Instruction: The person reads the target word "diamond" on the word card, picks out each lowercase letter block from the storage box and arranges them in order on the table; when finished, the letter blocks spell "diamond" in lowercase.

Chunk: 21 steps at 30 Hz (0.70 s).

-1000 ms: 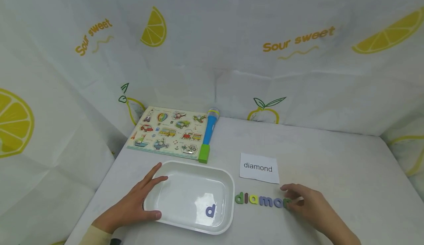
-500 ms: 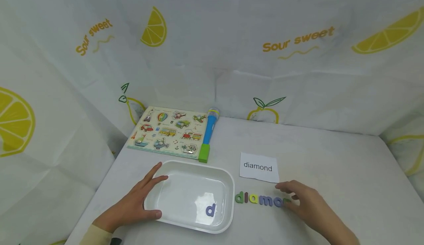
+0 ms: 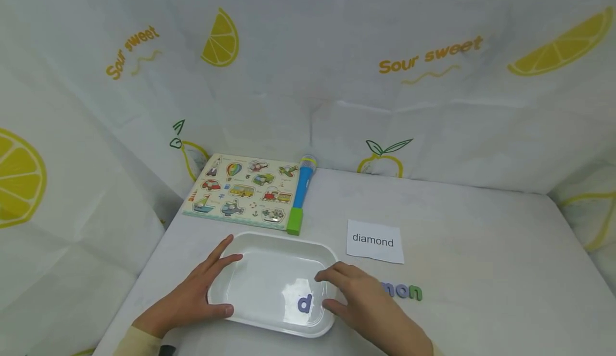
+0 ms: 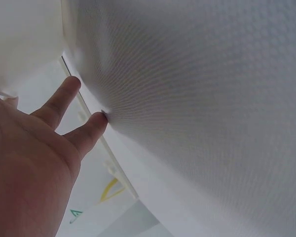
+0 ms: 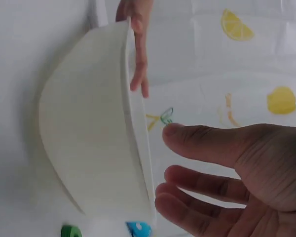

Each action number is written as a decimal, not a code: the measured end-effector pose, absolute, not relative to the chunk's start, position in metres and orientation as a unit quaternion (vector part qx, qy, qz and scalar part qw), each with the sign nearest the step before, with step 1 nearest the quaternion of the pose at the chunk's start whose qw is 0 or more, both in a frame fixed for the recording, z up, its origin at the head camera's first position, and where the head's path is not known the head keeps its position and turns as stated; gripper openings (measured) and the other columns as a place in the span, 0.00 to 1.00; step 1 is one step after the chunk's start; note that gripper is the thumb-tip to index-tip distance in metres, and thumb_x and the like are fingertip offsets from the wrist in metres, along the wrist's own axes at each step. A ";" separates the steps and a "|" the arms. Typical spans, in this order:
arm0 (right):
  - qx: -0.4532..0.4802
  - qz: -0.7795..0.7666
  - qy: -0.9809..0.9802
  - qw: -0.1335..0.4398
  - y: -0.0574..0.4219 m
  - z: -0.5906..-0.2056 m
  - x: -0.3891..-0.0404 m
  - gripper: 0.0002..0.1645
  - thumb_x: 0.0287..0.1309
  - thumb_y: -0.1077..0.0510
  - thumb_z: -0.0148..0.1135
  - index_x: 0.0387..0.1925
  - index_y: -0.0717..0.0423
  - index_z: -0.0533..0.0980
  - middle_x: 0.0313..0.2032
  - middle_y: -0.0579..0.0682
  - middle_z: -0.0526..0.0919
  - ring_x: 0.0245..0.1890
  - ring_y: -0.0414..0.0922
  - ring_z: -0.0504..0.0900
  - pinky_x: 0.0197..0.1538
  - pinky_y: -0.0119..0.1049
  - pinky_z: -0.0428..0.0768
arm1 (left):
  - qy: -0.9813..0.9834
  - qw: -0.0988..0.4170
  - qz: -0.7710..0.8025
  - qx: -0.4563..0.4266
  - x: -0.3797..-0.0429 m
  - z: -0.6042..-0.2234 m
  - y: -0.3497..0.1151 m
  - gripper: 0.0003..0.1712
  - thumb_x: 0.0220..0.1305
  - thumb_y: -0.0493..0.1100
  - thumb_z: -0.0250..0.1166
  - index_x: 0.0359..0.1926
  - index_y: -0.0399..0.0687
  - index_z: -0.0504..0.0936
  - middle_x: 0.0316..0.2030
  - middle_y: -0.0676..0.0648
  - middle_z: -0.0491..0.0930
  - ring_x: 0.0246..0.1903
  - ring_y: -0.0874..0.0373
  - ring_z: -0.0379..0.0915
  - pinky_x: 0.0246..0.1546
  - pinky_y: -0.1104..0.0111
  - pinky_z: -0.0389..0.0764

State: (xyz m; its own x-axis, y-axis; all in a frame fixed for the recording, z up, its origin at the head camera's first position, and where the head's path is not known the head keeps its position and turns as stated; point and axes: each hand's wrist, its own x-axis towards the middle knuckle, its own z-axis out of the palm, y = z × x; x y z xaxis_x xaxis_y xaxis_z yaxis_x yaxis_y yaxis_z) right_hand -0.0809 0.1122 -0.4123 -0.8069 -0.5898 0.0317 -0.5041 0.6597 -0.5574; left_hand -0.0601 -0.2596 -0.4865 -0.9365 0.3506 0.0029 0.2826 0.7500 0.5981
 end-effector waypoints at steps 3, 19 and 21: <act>-0.293 -0.233 0.921 0.108 0.088 -0.412 -0.080 0.26 0.51 0.55 0.79 0.54 0.47 0.82 0.48 0.43 0.82 0.45 0.45 0.83 0.48 0.46 0.84 | 0.933 0.060 0.313 0.167 -0.060 -0.487 -0.259 0.53 0.50 0.68 0.76 0.74 0.63 0.65 0.81 0.58 0.37 0.72 0.41 0.54 0.58 0.37 0.69; -0.343 -0.109 0.932 0.042 0.044 -0.453 -0.082 0.29 0.36 0.57 0.83 0.44 0.53 0.81 0.32 0.47 0.77 0.26 0.43 0.74 0.32 0.33 0.77 | 0.934 0.043 0.306 0.177 -0.061 -0.489 -0.260 0.54 0.48 0.68 0.76 0.74 0.62 0.66 0.81 0.56 0.39 0.73 0.43 0.55 0.58 0.40 0.71; -0.342 -0.101 0.934 0.037 0.041 -0.457 -0.082 0.28 0.36 0.58 0.83 0.43 0.53 0.80 0.32 0.48 0.77 0.26 0.44 0.75 0.33 0.33 0.77 | 0.934 0.045 0.308 0.174 -0.061 -0.490 -0.260 0.54 0.48 0.68 0.76 0.74 0.62 0.66 0.81 0.57 0.38 0.73 0.43 0.55 0.58 0.39 0.70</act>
State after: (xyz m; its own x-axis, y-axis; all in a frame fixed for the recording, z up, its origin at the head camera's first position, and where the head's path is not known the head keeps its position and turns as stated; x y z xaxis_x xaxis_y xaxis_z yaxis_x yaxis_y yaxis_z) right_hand -0.0823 0.0414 -0.4568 -0.7637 -0.6456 -0.0007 -0.6306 0.7461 -0.2136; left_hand -0.0608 -0.2605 -0.4899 -0.9353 0.3530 0.0231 0.2976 0.7498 0.5910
